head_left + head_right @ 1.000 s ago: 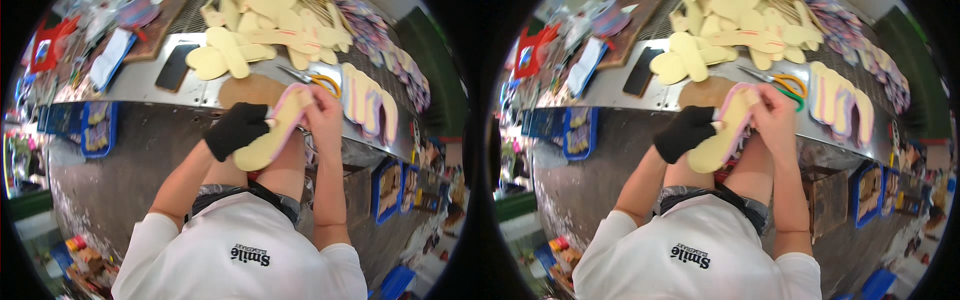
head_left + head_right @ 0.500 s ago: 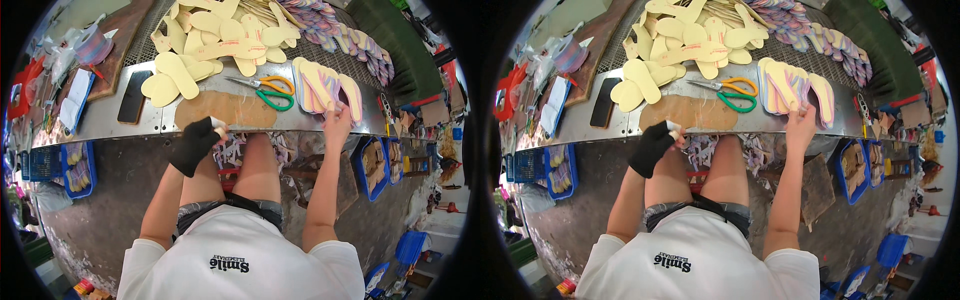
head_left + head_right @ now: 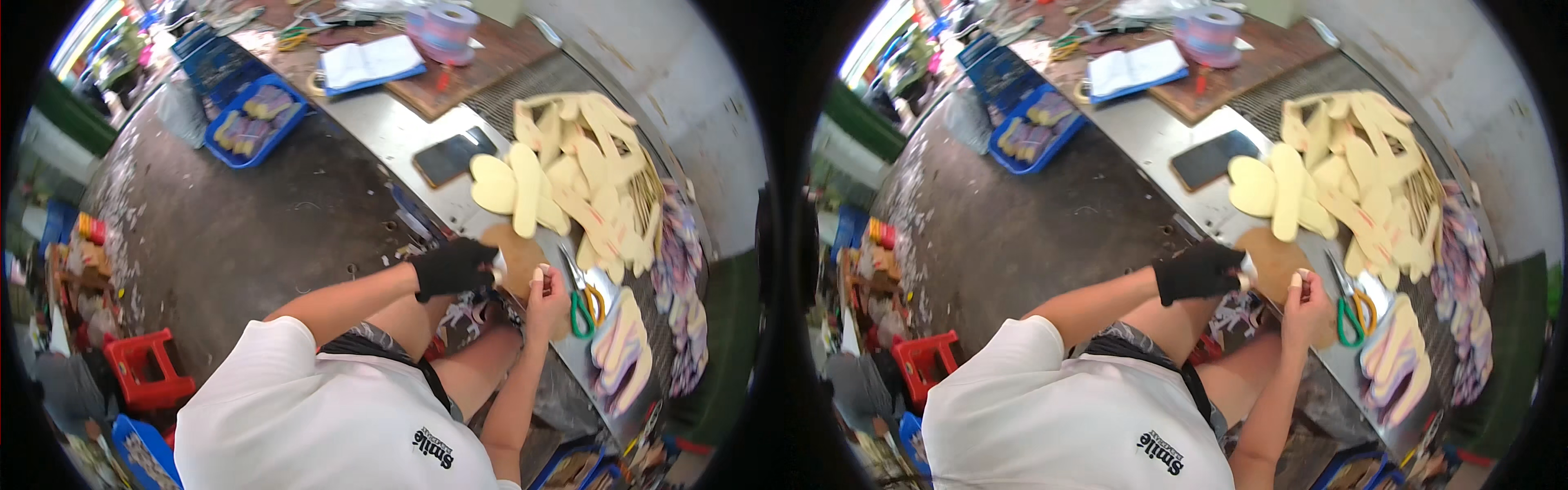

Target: Applying adhesive tape to shoe insoles and trimming them with scissors.

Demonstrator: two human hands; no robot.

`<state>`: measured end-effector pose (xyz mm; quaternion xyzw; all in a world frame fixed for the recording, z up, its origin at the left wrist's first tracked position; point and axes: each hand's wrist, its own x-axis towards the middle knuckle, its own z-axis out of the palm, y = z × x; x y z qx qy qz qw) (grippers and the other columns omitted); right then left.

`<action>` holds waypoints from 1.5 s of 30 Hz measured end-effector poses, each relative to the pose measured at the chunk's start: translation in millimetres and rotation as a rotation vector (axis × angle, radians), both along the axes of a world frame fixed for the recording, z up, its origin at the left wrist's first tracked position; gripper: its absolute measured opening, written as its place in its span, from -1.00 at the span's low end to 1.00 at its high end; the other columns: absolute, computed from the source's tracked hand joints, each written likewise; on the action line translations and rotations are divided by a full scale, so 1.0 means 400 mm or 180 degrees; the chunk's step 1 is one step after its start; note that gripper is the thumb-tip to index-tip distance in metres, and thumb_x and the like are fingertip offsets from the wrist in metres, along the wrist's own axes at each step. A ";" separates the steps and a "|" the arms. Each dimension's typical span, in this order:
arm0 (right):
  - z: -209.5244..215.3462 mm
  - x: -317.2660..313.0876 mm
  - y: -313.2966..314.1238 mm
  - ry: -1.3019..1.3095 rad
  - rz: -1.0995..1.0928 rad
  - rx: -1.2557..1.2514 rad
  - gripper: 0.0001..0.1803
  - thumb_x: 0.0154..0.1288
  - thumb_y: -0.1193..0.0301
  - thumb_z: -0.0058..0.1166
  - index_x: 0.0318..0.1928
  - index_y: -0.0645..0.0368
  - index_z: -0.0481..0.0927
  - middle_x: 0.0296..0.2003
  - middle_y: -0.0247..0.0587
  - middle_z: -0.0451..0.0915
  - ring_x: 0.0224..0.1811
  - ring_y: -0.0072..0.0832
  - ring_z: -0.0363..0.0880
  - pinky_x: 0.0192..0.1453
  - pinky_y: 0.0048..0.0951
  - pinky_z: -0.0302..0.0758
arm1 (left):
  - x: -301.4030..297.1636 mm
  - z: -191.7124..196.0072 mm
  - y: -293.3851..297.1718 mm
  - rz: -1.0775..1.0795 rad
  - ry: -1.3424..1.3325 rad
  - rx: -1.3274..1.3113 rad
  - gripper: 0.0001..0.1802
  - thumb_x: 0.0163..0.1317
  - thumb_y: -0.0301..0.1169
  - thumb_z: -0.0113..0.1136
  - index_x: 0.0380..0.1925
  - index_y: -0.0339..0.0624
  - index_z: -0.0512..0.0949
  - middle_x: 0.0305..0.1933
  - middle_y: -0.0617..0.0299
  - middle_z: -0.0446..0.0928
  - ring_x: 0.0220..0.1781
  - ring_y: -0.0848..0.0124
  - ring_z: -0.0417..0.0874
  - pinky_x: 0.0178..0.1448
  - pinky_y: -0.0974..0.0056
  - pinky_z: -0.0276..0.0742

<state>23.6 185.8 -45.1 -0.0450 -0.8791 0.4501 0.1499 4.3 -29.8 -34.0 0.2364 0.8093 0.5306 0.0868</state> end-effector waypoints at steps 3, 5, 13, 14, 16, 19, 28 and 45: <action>-0.038 -0.043 -0.029 0.0267 0.0178 -0.0088 -0.85 0.23 0.45 0.04 -0.21 0.25 0.52 -0.55 -0.38 0.49 -0.51 -0.69 0.42 -0.44 -0.62 0.35 | -0.117 -0.013 -0.231 0.1209 -0.0049 0.0436 -0.77 0.08 -0.34 0.14 -0.27 -0.21 0.55 -0.48 0.10 0.58 -0.43 0.40 0.59 -0.29 0.28 0.50; -0.060 -0.056 -0.018 0.0130 0.0061 -0.0416 -0.86 0.24 0.46 0.03 -0.21 0.25 0.52 -0.55 -0.39 0.48 -0.51 -0.70 0.41 -0.44 -0.64 0.34 | -0.215 0.000 -0.385 0.1892 -0.0234 0.0422 -0.83 0.12 -0.38 0.07 -0.33 -0.17 0.58 -0.51 0.12 0.58 -0.47 0.41 0.61 -0.33 0.29 0.50; -0.036 -0.071 -0.037 -0.0095 -0.0039 -0.0777 -0.87 0.26 0.47 0.00 -0.21 0.26 0.50 -0.55 -0.46 0.44 -0.53 -0.75 0.36 -0.44 -0.70 0.30 | -0.681 0.139 -0.565 0.2496 0.2570 -0.2005 -0.62 0.02 -0.14 0.11 -0.19 -0.08 0.52 -0.13 0.04 0.53 -0.09 0.10 0.54 0.01 0.13 0.44; -0.034 -0.066 -0.036 -0.0083 -0.0108 -0.0731 -0.87 0.26 0.47 0.00 -0.21 0.26 0.50 -0.55 -0.46 0.44 -0.53 -0.75 0.36 -0.44 -0.70 0.30 | -0.747 0.191 -0.522 0.2278 0.2233 -0.2347 -0.57 0.03 -0.13 0.09 -0.10 -0.06 0.51 -0.03 0.04 0.50 -0.03 0.11 0.53 0.09 0.14 0.41; -0.035 -0.066 -0.050 -0.0065 -0.0125 -0.0533 -0.88 0.25 0.48 0.02 -0.23 0.26 0.50 -0.56 -0.48 0.44 -0.54 -0.76 0.35 -0.45 -0.71 0.28 | -0.867 0.237 -0.496 0.2159 0.2802 -0.2472 -0.57 0.05 -0.13 0.11 -0.10 -0.08 0.50 -0.05 0.03 0.51 0.03 0.11 0.50 0.10 0.11 0.41; -0.050 -0.064 -0.051 -0.0120 -0.0290 -0.0534 -0.88 0.25 0.48 0.02 -0.24 0.25 0.50 -0.55 -0.47 0.44 -0.54 -0.76 0.36 -0.46 -0.72 0.28 | -0.970 0.305 -0.428 0.1770 0.2269 -0.2814 -0.54 0.04 -0.09 0.12 -0.07 -0.03 0.50 -0.03 0.04 0.51 0.05 0.14 0.50 0.11 0.13 0.42; -0.053 -0.075 -0.056 0.0018 -0.0397 -0.0398 -0.90 0.19 0.51 0.07 -0.29 0.28 0.53 -0.60 -0.47 0.37 -0.59 -0.76 0.24 -0.54 -0.71 0.18 | -1.129 0.233 -0.499 0.1876 0.1720 -0.2123 -0.50 -0.13 -0.10 0.23 -0.12 -0.01 0.55 -0.11 0.17 0.58 -0.05 0.21 0.58 0.03 0.21 0.47; -0.053 -0.085 -0.072 0.0088 -0.0419 -0.0435 -0.90 0.19 0.51 0.07 -0.31 0.29 0.53 -0.60 -0.42 0.43 -0.61 -0.74 0.28 -0.56 -0.69 0.20 | -1.096 0.386 -0.596 0.2498 0.2243 0.0005 -0.69 -0.09 -0.34 0.23 -0.30 -0.25 0.52 -0.33 0.02 0.53 -0.27 0.19 0.55 -0.19 0.20 0.46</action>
